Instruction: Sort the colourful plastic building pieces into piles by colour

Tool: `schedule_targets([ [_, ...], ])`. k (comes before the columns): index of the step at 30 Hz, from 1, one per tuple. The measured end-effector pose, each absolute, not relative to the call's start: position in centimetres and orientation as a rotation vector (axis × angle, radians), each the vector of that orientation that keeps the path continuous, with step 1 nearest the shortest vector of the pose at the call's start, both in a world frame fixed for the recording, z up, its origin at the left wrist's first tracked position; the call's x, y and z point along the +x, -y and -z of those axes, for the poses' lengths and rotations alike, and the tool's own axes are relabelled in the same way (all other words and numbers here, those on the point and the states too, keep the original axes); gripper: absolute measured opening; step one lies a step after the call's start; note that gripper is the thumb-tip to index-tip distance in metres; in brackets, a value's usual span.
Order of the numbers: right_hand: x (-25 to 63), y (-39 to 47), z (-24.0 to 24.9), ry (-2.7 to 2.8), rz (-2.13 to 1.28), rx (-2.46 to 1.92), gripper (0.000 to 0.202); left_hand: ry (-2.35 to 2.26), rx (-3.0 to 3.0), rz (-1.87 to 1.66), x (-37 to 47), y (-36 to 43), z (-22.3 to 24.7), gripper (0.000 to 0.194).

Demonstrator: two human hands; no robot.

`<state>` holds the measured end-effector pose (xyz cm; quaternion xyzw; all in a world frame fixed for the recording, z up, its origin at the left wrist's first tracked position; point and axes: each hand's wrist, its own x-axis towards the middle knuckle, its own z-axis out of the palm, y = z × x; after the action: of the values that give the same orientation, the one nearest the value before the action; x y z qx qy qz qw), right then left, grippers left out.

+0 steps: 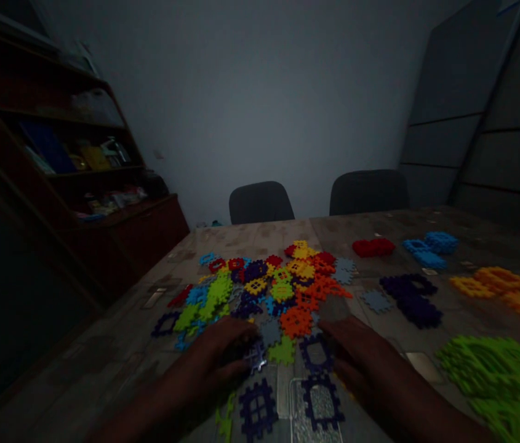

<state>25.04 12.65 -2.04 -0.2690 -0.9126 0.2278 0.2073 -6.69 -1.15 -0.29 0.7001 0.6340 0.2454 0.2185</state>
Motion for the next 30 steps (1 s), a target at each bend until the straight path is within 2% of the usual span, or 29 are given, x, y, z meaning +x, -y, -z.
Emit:
schedule_targets([
  [5,24.6,-12.7,3.0,2.605,-0.479,-0.660,0.051,-1.727,2.082,-0.505,-5.5,1.3,0.8,0.068],
  [12,24.7,-12.8,4.0,2.671,-0.520,-0.653,0.055,-1.724,2.069,-0.424,-5.7,0.9,0.6,0.067],
  [18,24.4,-12.4,4.0,2.666,-0.497,-0.602,0.058,-1.759,2.057,-0.442,-5.9,1.2,1.5,0.079],
  [27,24.1,-12.5,3.5,2.738,-0.462,-0.711,0.081,-1.771,1.893,-0.454,-5.1,2.1,-0.3,0.085],
  [30,24.5,-12.5,2.8,2.751,-0.495,-0.804,0.082,-1.725,1.883,-0.431,-4.4,3.0,-1.1,0.086],
])
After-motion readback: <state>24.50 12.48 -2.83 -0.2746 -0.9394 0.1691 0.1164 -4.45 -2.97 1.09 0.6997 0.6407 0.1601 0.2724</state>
